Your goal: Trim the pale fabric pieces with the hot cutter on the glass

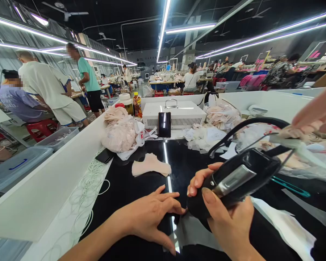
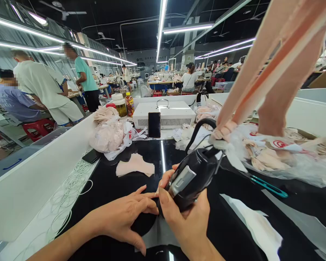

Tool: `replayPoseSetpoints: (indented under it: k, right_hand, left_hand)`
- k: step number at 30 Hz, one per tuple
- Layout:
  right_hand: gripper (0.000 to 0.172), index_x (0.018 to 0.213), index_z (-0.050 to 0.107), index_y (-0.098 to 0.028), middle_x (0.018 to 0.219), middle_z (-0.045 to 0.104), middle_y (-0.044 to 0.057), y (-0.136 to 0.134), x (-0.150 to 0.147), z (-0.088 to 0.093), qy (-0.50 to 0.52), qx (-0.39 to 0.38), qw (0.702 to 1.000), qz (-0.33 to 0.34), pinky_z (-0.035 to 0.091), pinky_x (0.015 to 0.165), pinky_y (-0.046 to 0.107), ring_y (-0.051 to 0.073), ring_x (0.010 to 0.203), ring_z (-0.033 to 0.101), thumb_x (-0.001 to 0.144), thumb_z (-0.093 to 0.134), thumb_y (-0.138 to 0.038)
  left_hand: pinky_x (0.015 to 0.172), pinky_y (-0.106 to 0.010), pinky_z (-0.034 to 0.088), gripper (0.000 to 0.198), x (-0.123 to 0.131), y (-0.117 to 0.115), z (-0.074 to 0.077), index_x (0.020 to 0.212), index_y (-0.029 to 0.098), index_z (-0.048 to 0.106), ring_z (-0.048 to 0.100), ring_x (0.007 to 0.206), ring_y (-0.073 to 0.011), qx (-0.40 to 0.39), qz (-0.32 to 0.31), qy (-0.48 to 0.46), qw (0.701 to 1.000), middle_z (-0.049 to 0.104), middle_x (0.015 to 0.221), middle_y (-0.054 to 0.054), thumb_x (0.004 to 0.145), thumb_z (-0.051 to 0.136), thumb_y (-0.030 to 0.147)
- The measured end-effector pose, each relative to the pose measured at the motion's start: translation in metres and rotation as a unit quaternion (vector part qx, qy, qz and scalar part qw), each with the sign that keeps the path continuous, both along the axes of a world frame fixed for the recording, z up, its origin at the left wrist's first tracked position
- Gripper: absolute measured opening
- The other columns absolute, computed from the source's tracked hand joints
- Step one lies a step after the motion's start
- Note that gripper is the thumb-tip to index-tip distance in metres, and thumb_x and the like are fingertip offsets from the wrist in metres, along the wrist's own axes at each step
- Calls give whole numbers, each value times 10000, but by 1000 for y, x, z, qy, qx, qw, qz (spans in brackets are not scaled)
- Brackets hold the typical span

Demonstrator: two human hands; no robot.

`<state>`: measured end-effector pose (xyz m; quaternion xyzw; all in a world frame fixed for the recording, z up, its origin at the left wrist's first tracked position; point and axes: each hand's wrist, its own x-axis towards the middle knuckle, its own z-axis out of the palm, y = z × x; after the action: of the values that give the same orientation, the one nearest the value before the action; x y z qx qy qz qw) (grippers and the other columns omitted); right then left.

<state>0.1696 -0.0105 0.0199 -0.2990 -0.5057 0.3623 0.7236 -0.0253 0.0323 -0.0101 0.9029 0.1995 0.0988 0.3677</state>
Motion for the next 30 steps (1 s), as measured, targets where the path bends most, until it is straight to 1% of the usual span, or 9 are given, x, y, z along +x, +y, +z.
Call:
replayPoseSetpoints:
  k: [4,9,12,15,18,22,24,27,30]
  right_hand:
    - [350,1153,549,-275,847,621,-6,-1,-5,2,17,-8,1000,-10,571,633,285,153,688,619,904,774,-373]
    - [335,1163,549,-284,853,613,-10,-2,-5,0,11,1,1000,4,587,655,300,155,695,626,914,762,-352]
    - [292,1169,542,-296,856,613,-12,-3,-3,0,4,-8,1000,10,588,678,304,150,696,623,944,727,-318]
    - [264,1151,546,-299,832,616,-12,-5,-2,2,5,-14,1000,10,588,654,303,154,683,615,949,716,-298]
    - [267,1151,560,-299,837,619,-7,-10,-3,4,7,-13,999,29,597,649,312,160,684,617,940,724,-312]
    - [277,1154,569,-297,831,615,-4,-14,-5,3,-2,4,999,46,589,635,305,160,675,608,934,734,-330]
    - [255,1147,564,-301,825,613,-6,-14,-5,2,-2,-4,999,45,579,618,300,162,673,607,945,720,-315]
    - [245,1164,557,-313,846,614,-2,-15,-5,1,0,-23,999,48,578,634,317,172,701,614,963,693,-285]
    - [273,1178,557,-309,853,607,-3,-18,-6,1,9,-19,998,57,576,653,333,173,700,607,951,709,-316]
  left_hand:
    - [1267,-610,46,768,0,0,-3,1344,238,508,328,1515,-334,-10,-5,-3,1000,630,1409,-93,737,861,550]
    - [1262,-611,-19,865,1,-1,-6,1387,234,474,333,1513,-342,-13,-10,-16,1000,618,1427,-111,701,872,581]
    - [1259,-618,-23,887,0,-2,-5,1400,246,481,344,1506,-350,-20,-5,-17,1000,612,1430,-106,683,884,579]
    - [1259,-613,-30,876,1,-3,-5,1395,257,494,355,1502,-343,-23,-5,-19,1000,608,1429,-99,679,890,571]
    - [1260,-596,-36,909,2,-2,-8,1407,255,470,354,1505,-323,-18,-5,-38,999,625,1411,-85,670,887,586]
    - [1252,-608,-45,967,2,-2,-12,1436,245,447,344,1508,-329,-13,-9,-43,999,619,1416,-92,653,890,602]
    - [1258,-590,-43,964,2,-2,-11,1429,240,459,346,1508,-321,-12,-8,-41,999,630,1398,-89,648,892,602]
    - [1266,-562,-49,980,2,-2,-9,1438,236,456,352,1506,-313,-11,-9,-41,999,638,1385,-84,641,899,595]
    - [1264,-566,-46,1002,2,-2,-7,1462,236,442,343,1511,-315,-12,-10,-38,999,635,1387,-92,644,897,593]
